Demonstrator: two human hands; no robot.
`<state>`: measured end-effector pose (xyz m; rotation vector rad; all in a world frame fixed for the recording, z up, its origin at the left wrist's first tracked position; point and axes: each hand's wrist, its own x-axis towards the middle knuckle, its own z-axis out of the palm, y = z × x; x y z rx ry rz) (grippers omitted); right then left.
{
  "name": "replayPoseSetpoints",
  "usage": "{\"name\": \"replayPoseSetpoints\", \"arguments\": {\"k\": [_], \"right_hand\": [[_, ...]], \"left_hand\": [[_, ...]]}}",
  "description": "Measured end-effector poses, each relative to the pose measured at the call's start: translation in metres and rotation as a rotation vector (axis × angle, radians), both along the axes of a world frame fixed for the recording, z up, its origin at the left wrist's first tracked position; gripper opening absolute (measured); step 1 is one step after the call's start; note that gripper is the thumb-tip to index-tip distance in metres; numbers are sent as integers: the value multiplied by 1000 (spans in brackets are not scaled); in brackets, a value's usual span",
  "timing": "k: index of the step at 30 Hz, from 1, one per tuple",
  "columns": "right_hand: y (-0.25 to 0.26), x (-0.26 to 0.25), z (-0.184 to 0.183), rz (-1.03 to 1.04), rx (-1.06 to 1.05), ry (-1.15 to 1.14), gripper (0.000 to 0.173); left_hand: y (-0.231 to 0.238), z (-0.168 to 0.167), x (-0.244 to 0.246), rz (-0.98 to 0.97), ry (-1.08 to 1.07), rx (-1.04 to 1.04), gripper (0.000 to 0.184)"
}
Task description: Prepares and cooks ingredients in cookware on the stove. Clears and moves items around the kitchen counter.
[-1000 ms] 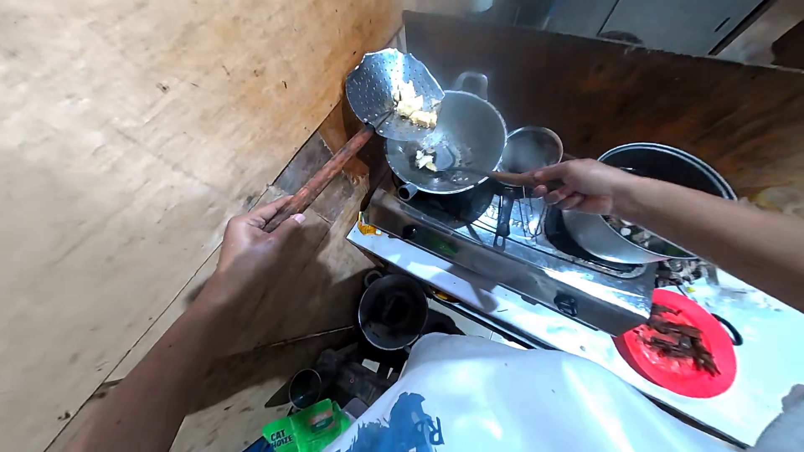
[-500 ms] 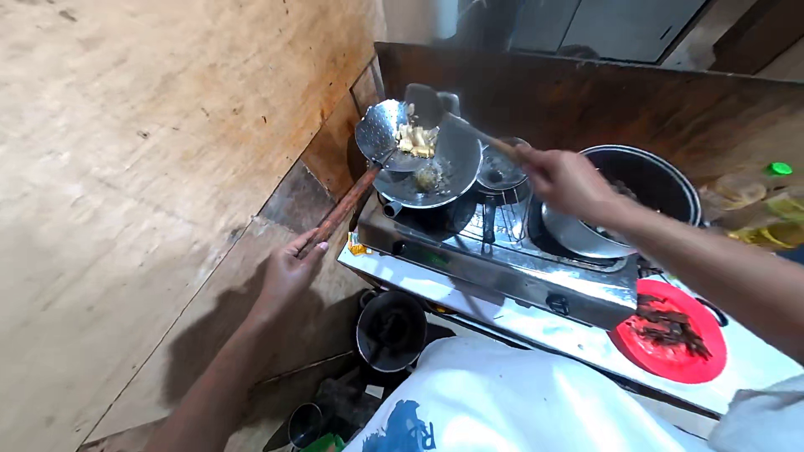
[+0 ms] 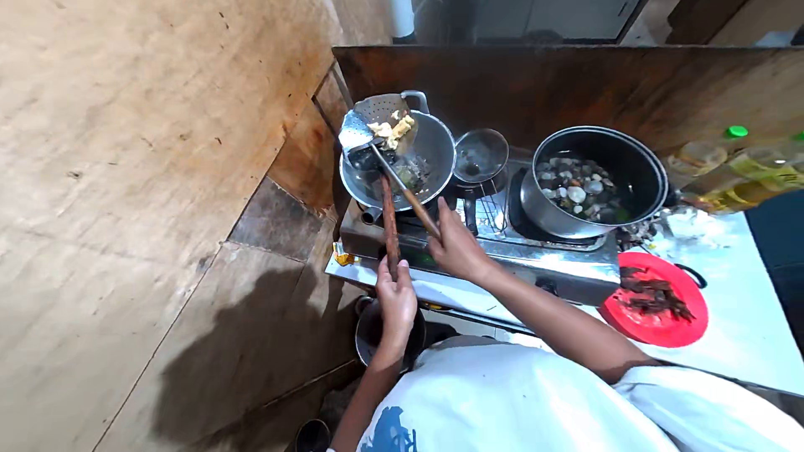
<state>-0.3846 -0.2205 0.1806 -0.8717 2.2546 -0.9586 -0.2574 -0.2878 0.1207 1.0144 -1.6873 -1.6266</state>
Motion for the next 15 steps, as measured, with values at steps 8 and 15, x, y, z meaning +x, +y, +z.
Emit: {"name": "replayPoseSetpoints", "arguments": {"k": [8,15], "right_hand": [[-25,10,-37,-21,-179,-527,50],[-5,11,-51,-22,-431,-666,36]], "left_hand": [[26,-6,-16,-33,18,-98,41],[28,14,1,-357,-95,-193,81]]}}
